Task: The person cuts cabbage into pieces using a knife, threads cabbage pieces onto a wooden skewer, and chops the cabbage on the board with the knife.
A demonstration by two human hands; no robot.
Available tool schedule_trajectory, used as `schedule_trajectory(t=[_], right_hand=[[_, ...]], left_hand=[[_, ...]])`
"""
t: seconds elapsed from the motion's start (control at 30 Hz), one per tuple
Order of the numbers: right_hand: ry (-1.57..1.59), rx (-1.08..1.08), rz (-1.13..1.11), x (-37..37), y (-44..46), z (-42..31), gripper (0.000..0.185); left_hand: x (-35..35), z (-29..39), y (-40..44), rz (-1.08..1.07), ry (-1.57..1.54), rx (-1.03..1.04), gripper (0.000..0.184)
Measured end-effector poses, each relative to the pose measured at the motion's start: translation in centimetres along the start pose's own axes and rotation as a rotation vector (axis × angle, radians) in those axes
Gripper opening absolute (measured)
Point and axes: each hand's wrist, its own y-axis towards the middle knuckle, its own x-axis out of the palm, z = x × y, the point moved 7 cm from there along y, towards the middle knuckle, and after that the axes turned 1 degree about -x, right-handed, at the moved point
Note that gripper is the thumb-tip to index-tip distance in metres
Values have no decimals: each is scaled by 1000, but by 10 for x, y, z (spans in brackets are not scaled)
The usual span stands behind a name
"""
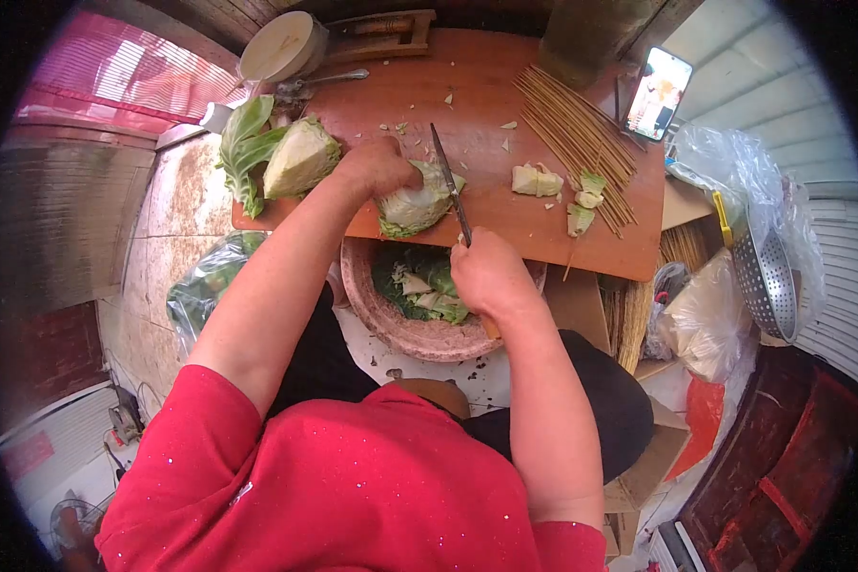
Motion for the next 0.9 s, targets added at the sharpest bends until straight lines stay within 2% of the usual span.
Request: schedule_trajectory(t=[0.2,0.47,0.53,0.67,0.73,0.83,0.9], right_hand=[[-102,-99,245,15,1,2,35],[-116,-71,277,2,2,15,36],[-85,-3,357,-13,1,19,35],[-17,5,436,-29,0,19,35],[-29,6,445,-28,4,21,36],[-37,33,345,-17,-3,15,37],[-5,-81,296,-9,-25,-10,39]], left_hand=[[6,-9,5,-7,-36,10,69],[12,-33,-6,62,-244,53,70],[14,-36,-6,40,-347,30,70],[10,-34,-9,91,-299,72,70],[11,-32,-10,53,-312,45,69],[12,-31,-10,86,-264,49,68],[12,-31,-10,96,-240,43,66]])
